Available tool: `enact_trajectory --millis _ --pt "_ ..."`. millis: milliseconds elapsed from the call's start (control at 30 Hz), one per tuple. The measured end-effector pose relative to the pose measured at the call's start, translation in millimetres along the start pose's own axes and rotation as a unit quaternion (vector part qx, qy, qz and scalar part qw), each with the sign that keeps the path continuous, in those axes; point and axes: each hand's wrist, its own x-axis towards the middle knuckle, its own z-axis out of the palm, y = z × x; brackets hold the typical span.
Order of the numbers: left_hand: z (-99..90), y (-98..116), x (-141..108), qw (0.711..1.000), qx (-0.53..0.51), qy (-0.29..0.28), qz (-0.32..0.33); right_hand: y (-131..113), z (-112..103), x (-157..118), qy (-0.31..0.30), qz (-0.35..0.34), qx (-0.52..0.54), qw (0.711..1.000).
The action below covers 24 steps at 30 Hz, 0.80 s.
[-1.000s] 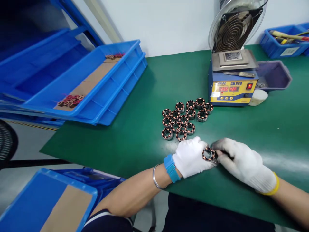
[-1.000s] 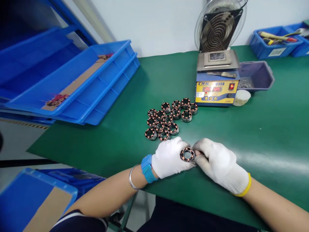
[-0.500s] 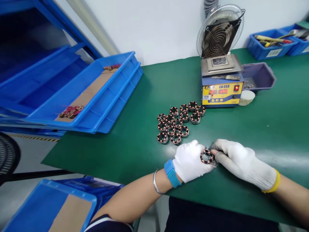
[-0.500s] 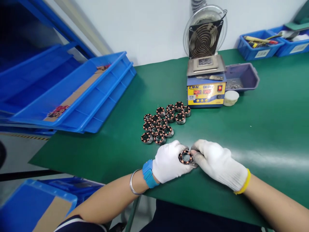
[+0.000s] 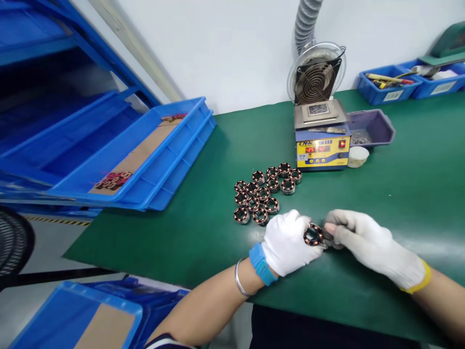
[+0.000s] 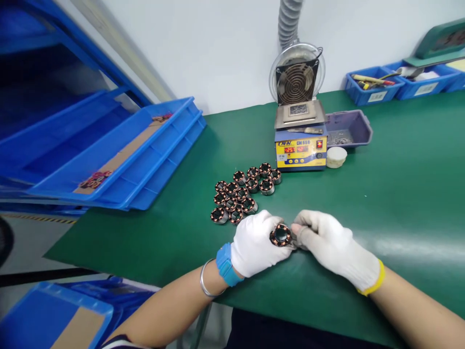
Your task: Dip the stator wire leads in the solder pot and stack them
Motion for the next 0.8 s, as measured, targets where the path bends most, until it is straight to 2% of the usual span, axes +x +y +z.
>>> enact_trajectory --millis 67,133,167,267,333,367,433,533,600,700,800 --pt "1.6 0.5 1.7 1.000 0.008 -0.014 0.002 0.8 -10.5 1.1 0.066 0.003 0.101 0.993" --pt "3.5 1.1 4.3 1.000 -0.001 -0.016 -0.001 2.6 -19.8 3.4 0.113 0.019 0.113 0.987" --pt "4.6 1.8 6.1 1.000 -0.011 -0.010 0.001 3.6 -21.6 4.5 0.106 0.031 0.081 0.991" --pt "9.9 4.7 12.6 0.997 -0.066 0.025 0.027 5.3 -13.0 6.5 0.001 0.038 0.006 0.999" --pt "15.9 5.6 15.9 0.988 -0.145 0.046 0.030 5.7 -1.1 7.0 -0.039 0.014 0.046 0.998" --pt "19.4 5.3 16.8 0.980 -0.192 0.049 0.026 6.0 4.4 7.1 -0.032 0.005 0.070 0.997" --pt "25.9 3.3 17.3 0.962 -0.271 0.032 0.008 7.5 12.1 7.0 0.029 0.004 0.067 0.997" --pt "29.2 -1.1 17.7 0.951 -0.308 -0.016 -0.028 10.7 14.9 5.6 0.168 0.004 -0.069 0.983" --pt "25.7 -3.3 19.5 0.952 -0.294 -0.050 -0.065 12.9 13.2 4.3 0.222 -0.023 -0.159 0.962" --pt "16.8 -5.5 23.8 0.951 -0.272 -0.105 -0.105 17.2 9.7 2.6 0.252 -0.041 -0.209 0.944" --pt "11.8 -7.8 25.7 0.924 -0.325 -0.153 -0.130 22.5 9.1 1.8 0.245 0.005 -0.163 0.956"
